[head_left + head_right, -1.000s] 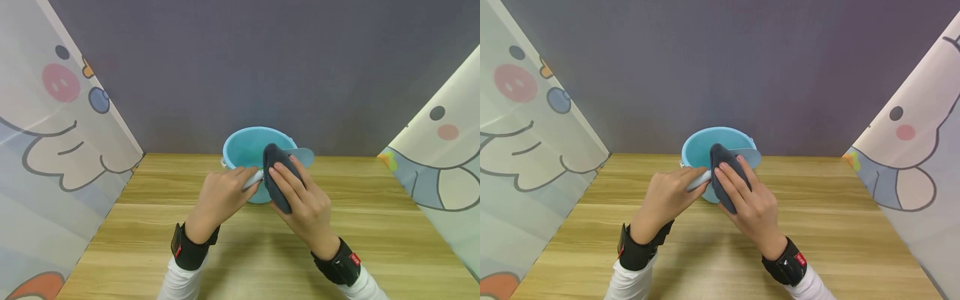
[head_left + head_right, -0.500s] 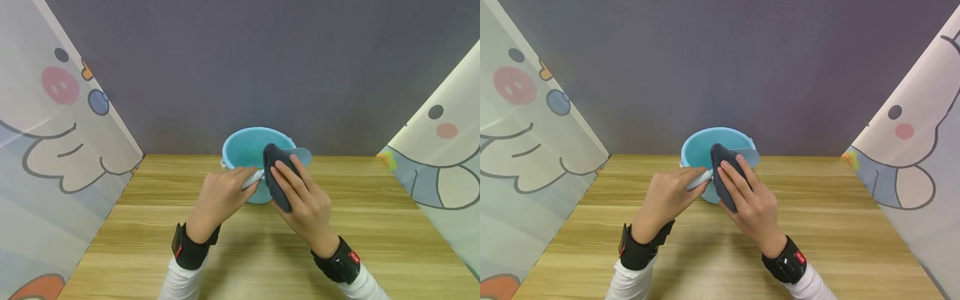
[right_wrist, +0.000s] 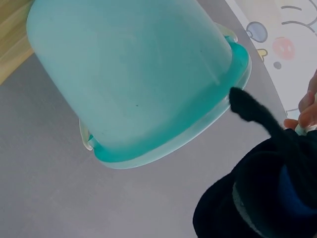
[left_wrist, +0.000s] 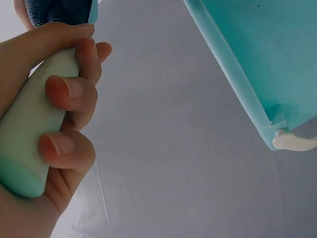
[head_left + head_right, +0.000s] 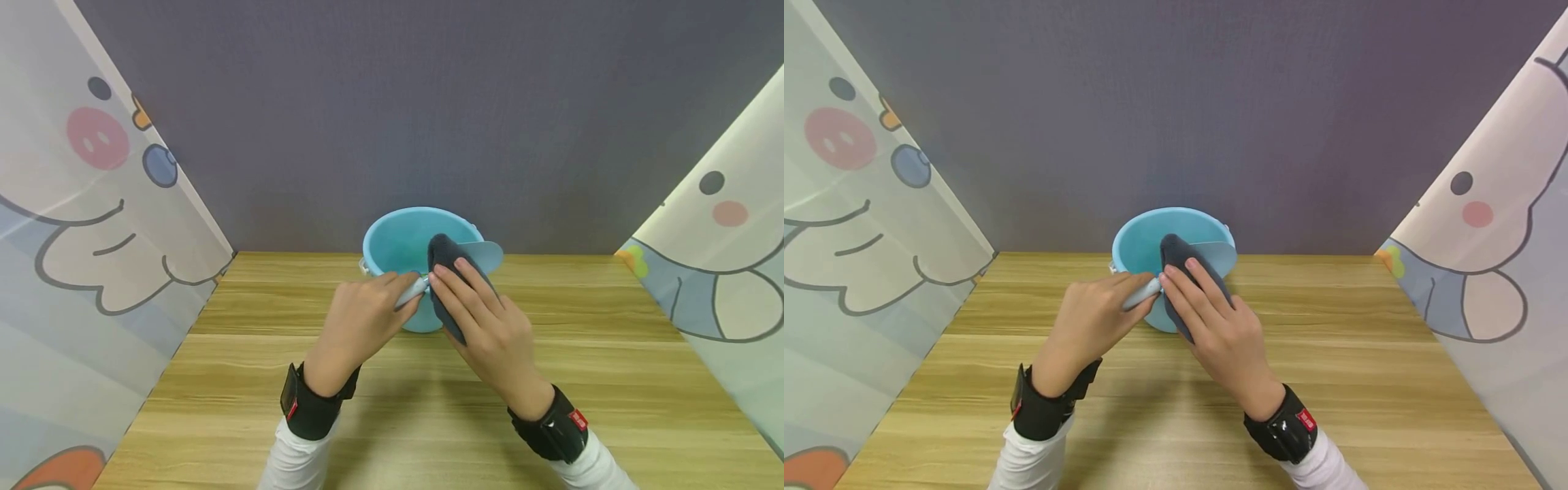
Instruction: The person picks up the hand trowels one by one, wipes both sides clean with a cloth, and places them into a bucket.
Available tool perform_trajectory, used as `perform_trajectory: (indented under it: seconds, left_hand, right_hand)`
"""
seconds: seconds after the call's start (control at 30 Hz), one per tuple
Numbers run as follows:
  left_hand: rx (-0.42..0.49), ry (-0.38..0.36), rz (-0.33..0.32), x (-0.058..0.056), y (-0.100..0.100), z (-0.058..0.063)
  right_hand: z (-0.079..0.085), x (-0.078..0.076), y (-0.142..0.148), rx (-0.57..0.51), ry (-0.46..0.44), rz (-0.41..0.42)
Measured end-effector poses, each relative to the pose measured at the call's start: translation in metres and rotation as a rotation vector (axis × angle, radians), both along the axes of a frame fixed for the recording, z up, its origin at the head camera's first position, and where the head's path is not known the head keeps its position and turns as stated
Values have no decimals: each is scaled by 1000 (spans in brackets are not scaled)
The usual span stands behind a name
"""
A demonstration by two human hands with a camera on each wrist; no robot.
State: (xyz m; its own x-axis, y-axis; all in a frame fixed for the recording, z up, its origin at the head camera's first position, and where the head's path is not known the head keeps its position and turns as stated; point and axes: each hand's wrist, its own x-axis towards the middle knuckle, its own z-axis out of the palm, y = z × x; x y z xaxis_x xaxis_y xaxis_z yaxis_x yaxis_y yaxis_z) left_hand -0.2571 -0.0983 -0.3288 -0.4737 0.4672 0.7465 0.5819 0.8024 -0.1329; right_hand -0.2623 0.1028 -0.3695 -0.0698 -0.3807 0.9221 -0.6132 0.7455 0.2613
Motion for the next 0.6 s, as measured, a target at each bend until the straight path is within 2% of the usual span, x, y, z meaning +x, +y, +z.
perform_trajectory:
  seconds: [0.6]
  left_hand:
    - [0,-22,-20,2,0,3]
  right_hand:
    - [1,0,6,-26,-37,32]
